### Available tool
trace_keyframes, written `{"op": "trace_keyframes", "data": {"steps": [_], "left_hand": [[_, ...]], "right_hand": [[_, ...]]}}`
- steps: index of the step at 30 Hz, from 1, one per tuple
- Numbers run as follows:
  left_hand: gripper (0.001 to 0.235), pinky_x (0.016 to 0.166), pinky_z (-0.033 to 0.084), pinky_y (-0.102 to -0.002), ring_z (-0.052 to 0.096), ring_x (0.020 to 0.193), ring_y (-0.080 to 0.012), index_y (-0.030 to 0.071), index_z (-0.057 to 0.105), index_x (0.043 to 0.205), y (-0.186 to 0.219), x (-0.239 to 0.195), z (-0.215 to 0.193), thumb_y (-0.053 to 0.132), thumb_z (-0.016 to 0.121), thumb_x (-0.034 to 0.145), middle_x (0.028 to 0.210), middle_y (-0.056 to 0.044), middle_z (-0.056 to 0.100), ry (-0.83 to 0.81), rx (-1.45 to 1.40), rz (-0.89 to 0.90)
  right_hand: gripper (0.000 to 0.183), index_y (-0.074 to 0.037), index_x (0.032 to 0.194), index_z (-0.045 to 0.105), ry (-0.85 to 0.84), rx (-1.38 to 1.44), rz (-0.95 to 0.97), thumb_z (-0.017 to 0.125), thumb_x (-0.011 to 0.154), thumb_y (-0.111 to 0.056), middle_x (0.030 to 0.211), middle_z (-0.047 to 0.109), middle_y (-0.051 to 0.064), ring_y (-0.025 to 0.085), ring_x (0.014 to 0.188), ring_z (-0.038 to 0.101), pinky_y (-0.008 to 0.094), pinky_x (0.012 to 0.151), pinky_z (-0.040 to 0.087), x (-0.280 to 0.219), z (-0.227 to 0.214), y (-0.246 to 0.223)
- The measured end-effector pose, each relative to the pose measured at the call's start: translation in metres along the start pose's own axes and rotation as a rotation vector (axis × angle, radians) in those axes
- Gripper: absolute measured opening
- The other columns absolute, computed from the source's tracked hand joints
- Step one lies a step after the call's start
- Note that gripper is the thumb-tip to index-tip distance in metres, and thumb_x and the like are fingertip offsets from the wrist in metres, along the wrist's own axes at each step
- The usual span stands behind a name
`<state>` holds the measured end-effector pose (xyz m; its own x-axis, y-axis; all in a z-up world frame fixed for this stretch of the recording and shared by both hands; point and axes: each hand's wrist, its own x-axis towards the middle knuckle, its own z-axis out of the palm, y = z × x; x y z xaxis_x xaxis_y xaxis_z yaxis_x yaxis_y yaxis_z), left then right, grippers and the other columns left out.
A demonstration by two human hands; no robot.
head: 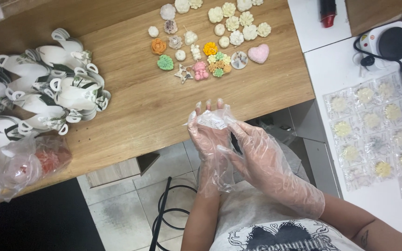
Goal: The person, wearing clear gloves, places a small white flower-shaped wax piece into a small plastic bag, seals the bag with an adhesive strip, and then repeats the process with a second flower-shaped wax piece before placing the packaged items onto a tray containing several other similar bagged wax shapes.
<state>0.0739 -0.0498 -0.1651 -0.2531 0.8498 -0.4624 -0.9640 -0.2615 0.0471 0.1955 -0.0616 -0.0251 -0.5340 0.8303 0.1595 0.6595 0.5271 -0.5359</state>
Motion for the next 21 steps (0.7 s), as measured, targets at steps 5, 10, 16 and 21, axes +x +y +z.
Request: {"op": "trace_keyframes", "data": {"steps": [5, 10, 16, 21], "left_hand": [[0.035, 0.107, 0.051, -0.058, 0.056, 0.130, -0.0409, 0.013, 0.056, 0.128, -0.005, -0.004, 0.016, 0.034, 0.058, 0.100, 0.134, -0.012, 0.056, -0.023, 0.112, 0.001], [0.038, 0.105, 0.051, -0.059, 0.056, 0.129, -0.0410, 0.015, 0.050, 0.133, -0.014, -0.009, 0.025, 0.031, 0.055, 0.099, 0.141, -0.011, 0.053, -0.048, 0.253, 0.054], [0.045, 0.106, 0.048, -0.059, 0.052, 0.134, -0.0392, 0.016, 0.045, 0.141, -0.019, -0.003, 0.014, 0.030, 0.054, 0.098, 0.150, -0.010, 0.047, -0.111, 0.356, 0.104], [0.049, 0.112, 0.046, -0.062, 0.048, 0.137, -0.0405, 0.018, 0.041, 0.143, -0.019, 0.013, -0.008, 0.025, 0.055, 0.097, 0.153, -0.009, 0.042, -0.139, 0.386, 0.111]], "right_hand": [[0.072, 0.005, 0.140, 0.045, -0.048, -0.109, 0.022, 0.078, 0.084, -0.025, 0.129, 0.057, 0.022, 0.036, 0.105, 0.058, 0.045, 0.091, 0.051, 0.003, 0.005, 0.003], [0.070, 0.008, 0.137, 0.048, -0.155, -0.214, 0.087, 0.075, 0.084, -0.029, 0.126, 0.057, 0.024, 0.034, 0.096, 0.057, 0.045, 0.083, 0.051, 0.008, 0.008, 0.006], [0.070, 0.004, 0.136, 0.052, -0.060, -0.195, 0.097, 0.077, 0.077, -0.024, 0.123, 0.058, 0.020, 0.036, 0.104, 0.057, 0.046, 0.088, 0.050, 0.005, 0.013, 0.014], [0.052, -0.004, 0.137, 0.054, 0.079, 0.040, -0.056, 0.070, 0.087, -0.011, 0.131, 0.061, 0.017, 0.036, 0.120, 0.060, 0.044, 0.100, 0.053, 0.016, 0.007, 0.013]]}}
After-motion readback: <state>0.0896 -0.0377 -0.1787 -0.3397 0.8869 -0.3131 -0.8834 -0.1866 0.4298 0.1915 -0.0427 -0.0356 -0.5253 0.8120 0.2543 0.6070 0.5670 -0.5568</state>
